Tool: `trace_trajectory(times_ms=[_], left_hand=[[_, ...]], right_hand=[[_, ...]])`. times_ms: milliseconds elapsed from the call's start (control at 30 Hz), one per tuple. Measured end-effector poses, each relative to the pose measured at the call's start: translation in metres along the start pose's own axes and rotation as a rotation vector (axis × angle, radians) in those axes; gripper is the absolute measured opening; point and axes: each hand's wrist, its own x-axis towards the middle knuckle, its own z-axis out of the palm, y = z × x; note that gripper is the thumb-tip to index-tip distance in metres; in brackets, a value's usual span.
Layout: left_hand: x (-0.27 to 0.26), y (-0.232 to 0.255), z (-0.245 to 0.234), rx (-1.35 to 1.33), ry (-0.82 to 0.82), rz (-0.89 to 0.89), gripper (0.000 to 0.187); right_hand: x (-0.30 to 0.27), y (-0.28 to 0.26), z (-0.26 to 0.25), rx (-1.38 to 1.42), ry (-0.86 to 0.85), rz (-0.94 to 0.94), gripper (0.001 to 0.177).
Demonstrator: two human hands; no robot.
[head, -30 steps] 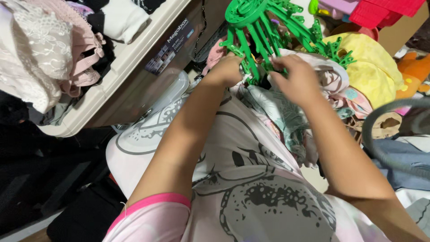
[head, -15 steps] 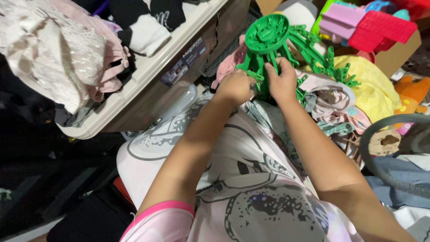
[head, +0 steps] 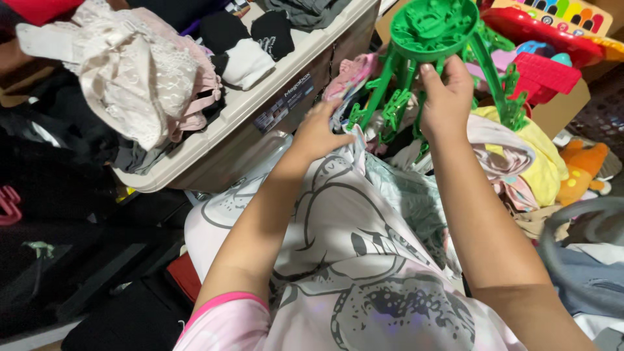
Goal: The person sits on the floor and folds various small clothing items, including socks and underwear, from a pile. They fold each item by hand and place it into a neat stack on their lap.
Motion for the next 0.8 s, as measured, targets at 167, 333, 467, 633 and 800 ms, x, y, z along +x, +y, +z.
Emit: trace_trajectory(times_ms=[167,333,467,633,800], left_hand=[[-0.003,0.014,0.007,0.081,0.014,0.002,0.052],[-0.011,0.085,-0.014,-0.186,0.070,0.026,0.027],[-0.012,0.140,-0.026,-0.299,0.091,0.186,0.020],[-0.013,0.151,-0.003,-0.385,0.099,0.251,0.019],[-0.028,0.092,0.046,-0.498,-0.101,-0.238,0.025]], right_hand=[[0.004,-0.037,0.018,0.029,-0.068,-0.059,0.014],[0.019,-0.106,-0.008,0.101,-0.132,-0.098,0.012],[0.039,-0.165,-0.051,0.129,-0.200,-0.173,0.005],[0.068,-0.152,-0.118,0.168,-0.284,-0.124,0.005],[0.065,0.002,-0.133,0.125,-0.076,0.175,0.004]])
